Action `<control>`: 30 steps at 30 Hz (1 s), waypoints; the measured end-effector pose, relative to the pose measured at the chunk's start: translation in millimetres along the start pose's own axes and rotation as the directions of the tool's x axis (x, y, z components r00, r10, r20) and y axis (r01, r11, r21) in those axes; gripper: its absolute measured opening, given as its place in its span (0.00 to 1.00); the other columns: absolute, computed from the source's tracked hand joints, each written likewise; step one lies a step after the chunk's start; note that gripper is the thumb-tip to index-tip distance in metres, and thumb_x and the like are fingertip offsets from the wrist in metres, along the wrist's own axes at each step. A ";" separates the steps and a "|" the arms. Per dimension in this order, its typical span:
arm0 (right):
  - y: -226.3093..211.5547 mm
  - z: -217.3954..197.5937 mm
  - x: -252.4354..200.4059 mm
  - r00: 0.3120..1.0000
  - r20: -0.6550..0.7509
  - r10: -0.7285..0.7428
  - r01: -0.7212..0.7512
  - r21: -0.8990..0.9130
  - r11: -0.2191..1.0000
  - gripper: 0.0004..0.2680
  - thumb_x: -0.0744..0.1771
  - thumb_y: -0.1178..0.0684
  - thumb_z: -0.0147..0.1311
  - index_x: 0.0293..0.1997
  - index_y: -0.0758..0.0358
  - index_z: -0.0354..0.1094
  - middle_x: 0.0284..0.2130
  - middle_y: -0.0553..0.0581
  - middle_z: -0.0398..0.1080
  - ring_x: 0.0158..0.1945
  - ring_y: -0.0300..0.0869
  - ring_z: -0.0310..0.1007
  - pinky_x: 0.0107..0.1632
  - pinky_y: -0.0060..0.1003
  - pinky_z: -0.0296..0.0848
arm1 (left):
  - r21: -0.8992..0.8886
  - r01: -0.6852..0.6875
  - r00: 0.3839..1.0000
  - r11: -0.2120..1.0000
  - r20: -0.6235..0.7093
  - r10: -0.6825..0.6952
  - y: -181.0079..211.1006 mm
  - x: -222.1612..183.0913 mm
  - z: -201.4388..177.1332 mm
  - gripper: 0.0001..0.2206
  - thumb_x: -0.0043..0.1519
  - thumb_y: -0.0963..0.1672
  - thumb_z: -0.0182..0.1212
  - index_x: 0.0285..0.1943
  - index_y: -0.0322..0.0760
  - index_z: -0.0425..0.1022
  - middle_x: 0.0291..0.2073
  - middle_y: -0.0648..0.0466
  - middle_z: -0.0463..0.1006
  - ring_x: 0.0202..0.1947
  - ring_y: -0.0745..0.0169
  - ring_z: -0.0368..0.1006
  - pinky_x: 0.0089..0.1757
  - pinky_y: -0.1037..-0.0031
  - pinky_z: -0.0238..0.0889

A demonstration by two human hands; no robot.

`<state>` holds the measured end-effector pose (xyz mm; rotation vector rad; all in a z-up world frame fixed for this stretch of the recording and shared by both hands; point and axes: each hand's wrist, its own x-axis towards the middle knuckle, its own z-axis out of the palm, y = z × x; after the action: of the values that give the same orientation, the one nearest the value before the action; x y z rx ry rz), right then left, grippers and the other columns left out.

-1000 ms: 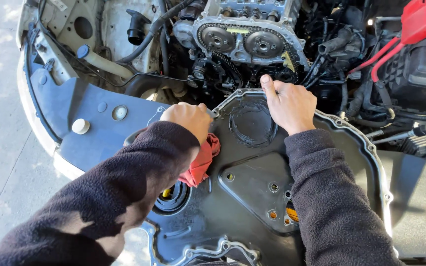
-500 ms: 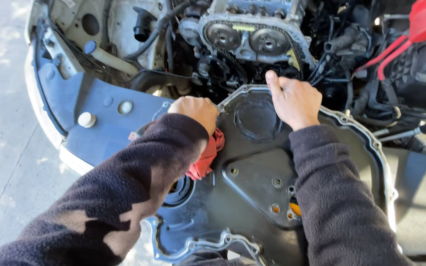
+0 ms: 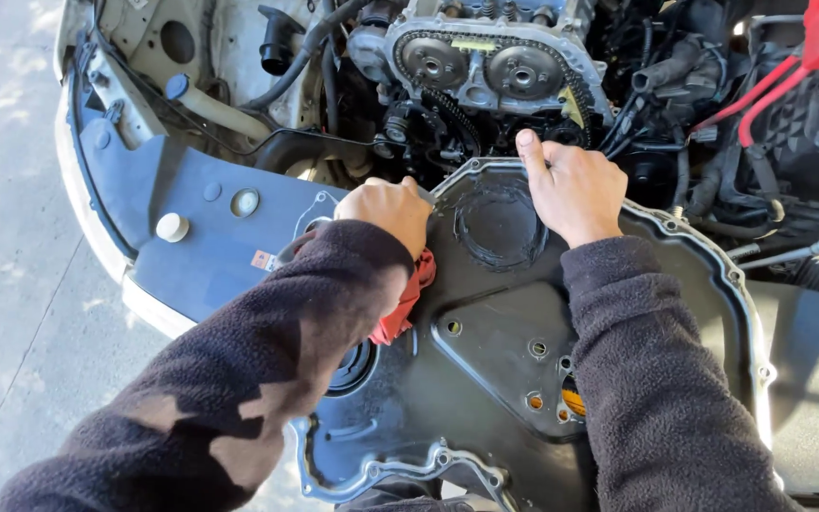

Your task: Cleaning an engine timing cover and scraping off old gasket residue.

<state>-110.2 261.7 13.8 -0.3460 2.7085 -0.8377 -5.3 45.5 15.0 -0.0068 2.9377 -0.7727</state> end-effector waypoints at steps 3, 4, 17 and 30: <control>0.2 -2.5 -5.0 1.000 -0.010 0.002 -0.001 0.033 0.999 0.28 0.73 0.25 0.25 0.54 0.47 0.79 0.44 0.67 0.80 0.58 0.67 0.73 0.62 0.59 0.68 | -0.044 0.009 1.000 0.999 0.005 -0.009 -1.0 2.8 7.7 0.17 0.62 0.43 0.50 0.53 0.25 0.77 0.26 0.43 0.78 0.27 0.37 0.76 0.24 0.44 0.71; 0.4 -1.8 -4.5 1.000 -0.021 -0.012 0.013 0.039 0.999 0.27 0.73 0.25 0.26 0.53 0.46 0.79 0.44 0.67 0.79 0.58 0.68 0.73 0.61 0.60 0.68 | -0.052 -0.009 1.000 0.999 -0.013 0.009 -3.7 8.3 11.9 0.17 0.63 0.43 0.49 0.53 0.25 0.77 0.25 0.44 0.78 0.27 0.38 0.77 0.25 0.46 0.71; -0.9 -1.7 -1.7 1.000 0.000 0.013 -0.013 0.027 1.000 0.26 0.73 0.26 0.28 0.51 0.46 0.78 0.42 0.65 0.80 0.57 0.67 0.74 0.60 0.60 0.70 | -0.133 -0.004 0.999 0.991 -0.051 -0.003 -49.8 -21.9 -13.2 0.28 0.64 0.56 0.58 0.73 0.52 0.69 0.31 0.47 0.73 0.30 0.37 0.81 0.31 0.51 0.72; 6.0 12.3 5.0 0.997 -0.070 -0.010 0.005 -0.075 0.997 0.24 0.75 0.28 0.31 0.47 0.46 0.79 0.39 0.66 0.80 0.54 0.68 0.75 0.60 0.60 0.70 | 0.056 -0.528 0.771 0.847 -0.387 0.506 -87.2 29.9 -30.3 0.17 0.62 0.50 0.63 0.61 0.53 0.79 0.31 0.51 0.78 0.33 0.48 0.79 0.34 0.59 0.72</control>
<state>-111.6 258.7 -0.4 -0.3494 2.8111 -0.7664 -40.1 -16.6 81.1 1.0281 3.0521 -0.6525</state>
